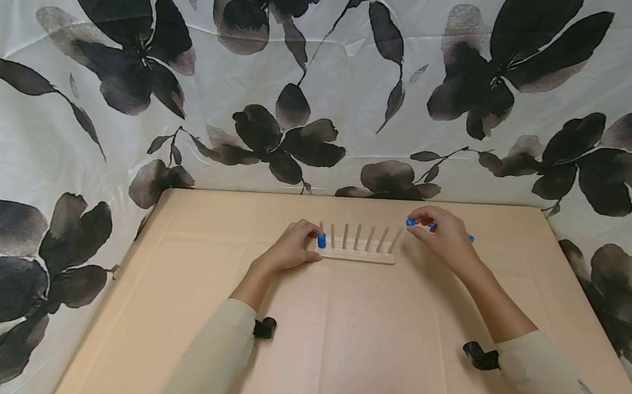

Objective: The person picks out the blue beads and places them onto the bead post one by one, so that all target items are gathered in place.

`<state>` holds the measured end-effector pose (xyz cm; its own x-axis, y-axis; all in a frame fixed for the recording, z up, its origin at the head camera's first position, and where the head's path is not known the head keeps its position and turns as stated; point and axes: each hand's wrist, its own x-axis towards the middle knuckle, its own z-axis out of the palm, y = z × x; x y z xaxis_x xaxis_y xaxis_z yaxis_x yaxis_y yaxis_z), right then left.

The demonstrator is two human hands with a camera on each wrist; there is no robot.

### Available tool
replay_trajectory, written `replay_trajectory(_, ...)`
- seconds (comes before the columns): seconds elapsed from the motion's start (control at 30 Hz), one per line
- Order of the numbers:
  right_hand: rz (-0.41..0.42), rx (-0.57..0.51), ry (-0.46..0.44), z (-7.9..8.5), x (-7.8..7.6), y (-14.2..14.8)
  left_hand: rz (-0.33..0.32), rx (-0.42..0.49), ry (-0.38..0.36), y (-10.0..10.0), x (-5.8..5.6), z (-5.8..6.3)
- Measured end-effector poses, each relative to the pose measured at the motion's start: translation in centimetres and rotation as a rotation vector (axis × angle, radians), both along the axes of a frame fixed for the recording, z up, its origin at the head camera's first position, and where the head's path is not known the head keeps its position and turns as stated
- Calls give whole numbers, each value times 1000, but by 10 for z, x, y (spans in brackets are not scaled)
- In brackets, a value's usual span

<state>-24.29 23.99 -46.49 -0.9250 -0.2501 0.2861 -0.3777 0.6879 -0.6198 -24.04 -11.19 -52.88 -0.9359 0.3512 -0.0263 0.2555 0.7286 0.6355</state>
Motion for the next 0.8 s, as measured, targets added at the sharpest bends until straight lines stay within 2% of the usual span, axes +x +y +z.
replay_trajectory(0.27,28,-37,65,19,-10,-22,4,-1,3,0,-1,-1)
replay_trajectory(0.5,90,-53,25,35,-12,-44,11,9,-3,0,-2,-2)
replay_trajectory(0.8,165,-25,41,41,-14,-81,4,15,3,0,-2,-2)
